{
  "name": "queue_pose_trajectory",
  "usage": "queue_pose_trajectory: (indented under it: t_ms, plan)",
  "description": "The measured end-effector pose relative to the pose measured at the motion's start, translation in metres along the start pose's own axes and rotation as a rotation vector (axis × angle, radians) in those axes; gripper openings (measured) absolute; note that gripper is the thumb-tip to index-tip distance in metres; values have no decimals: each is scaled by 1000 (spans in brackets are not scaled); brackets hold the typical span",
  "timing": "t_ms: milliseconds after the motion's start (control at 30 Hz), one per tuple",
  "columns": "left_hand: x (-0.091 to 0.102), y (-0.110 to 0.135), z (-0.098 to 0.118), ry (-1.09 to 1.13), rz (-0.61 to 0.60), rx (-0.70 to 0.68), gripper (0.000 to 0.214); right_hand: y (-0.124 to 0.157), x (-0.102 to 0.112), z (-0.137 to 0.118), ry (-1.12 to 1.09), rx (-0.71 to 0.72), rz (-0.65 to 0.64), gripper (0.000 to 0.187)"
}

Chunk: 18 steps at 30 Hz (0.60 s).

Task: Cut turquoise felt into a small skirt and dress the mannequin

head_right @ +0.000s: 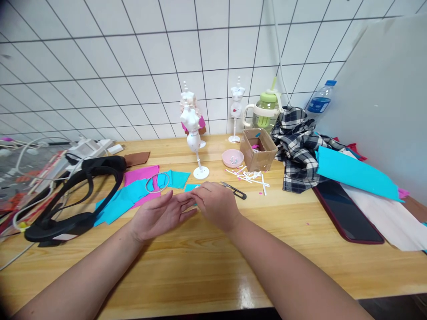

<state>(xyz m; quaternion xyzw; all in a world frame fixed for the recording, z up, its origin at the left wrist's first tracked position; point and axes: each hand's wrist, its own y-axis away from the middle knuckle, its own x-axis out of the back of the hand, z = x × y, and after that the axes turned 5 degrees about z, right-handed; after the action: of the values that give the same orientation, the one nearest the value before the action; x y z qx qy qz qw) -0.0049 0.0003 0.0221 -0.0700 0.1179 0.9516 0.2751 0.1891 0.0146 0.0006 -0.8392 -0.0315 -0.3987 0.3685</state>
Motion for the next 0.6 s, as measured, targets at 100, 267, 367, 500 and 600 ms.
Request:
queue_pose_trajectory:
  t_ms: [100, 267, 367, 500, 600]
  plan:
    - [-1, 0, -4, -17, -28, -33, 50, -2, 0, 0, -55, -91, 7, 19]
    - [-1, -6, -11, -503, 198, -170, 37, -5, -5, -4, -361, -424, 5, 11]
    - [1, -7, -11, -737, 342, -230, 35, -5, -7, -9, -505, -537, -30, 14]
    - [2, -5, -10, -769, 418, -250, 31, -4, -5, -14, -584, -495, -15, 15]
    - [3, -6, -10, -707, 468, -211, 29, -2, -4, -14, -549, -384, -31, 17]
